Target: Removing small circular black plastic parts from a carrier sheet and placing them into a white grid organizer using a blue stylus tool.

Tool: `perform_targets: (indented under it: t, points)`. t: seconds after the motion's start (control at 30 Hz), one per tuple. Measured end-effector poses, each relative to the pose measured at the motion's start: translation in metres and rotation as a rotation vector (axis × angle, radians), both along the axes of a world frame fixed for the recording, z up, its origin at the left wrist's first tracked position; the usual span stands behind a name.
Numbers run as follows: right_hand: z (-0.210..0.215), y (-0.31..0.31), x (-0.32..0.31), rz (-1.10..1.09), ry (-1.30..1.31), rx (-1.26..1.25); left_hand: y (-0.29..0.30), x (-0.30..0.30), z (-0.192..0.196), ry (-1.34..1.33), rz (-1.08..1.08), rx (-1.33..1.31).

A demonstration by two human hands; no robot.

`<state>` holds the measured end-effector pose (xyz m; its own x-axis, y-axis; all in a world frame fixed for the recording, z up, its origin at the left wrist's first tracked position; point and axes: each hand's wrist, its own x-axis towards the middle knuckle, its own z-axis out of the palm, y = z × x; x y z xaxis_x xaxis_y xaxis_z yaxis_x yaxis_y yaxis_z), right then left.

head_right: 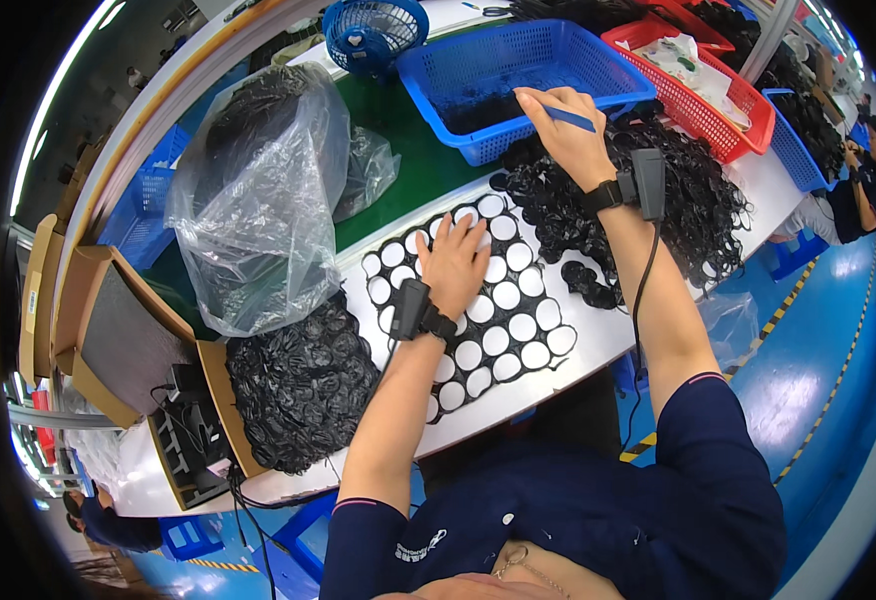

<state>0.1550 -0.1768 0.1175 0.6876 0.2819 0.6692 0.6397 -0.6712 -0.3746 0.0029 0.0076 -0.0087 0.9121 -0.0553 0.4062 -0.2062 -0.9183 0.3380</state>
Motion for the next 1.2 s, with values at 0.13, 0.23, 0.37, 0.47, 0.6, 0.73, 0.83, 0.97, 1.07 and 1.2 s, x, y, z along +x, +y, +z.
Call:
perform_targets:
  t: [0.13,0.23,0.37,0.47,0.6,0.73,0.83,0.97,1.07,1.2]
  points:
    - [-0.018,-0.001,0.012,0.23,0.216,0.313,0.007,-0.004,0.014,-0.048,-0.054,-0.275]
    - [0.007,0.012,0.014,0.218,0.413,0.583,0.008,-0.038,0.024,-0.029,-0.078,-0.297]
    - [-0.004,0.016,0.036,0.097,0.246,-0.021,-0.01,-0.099,0.035,-0.016,-0.154,-0.364]
    - [-0.038,0.0,0.057,0.034,0.275,0.112,-0.017,-0.139,0.05,0.034,-0.187,-0.241]
    - [-0.021,0.012,0.04,-0.01,0.262,0.046,-0.005,-0.173,0.052,0.054,-0.158,-0.24]
    - [-0.012,0.009,0.022,0.192,0.273,0.259,-0.001,-0.187,0.051,0.072,-0.14,-0.257]
    - [-0.01,0.006,0.003,0.329,0.293,0.314,-0.004,-0.196,0.047,0.055,-0.142,-0.309]
    - [-0.008,-0.006,-0.042,0.266,0.511,0.536,-0.004,-0.214,0.055,0.042,-0.172,-0.485]
    - [-0.006,-0.038,-0.078,0.233,0.684,0.521,0.004,-0.241,0.053,0.062,-0.11,-0.605]
    - [-0.006,-0.109,-0.127,0.151,0.808,0.427,0.018,-0.293,0.044,0.028,0.021,-0.52]
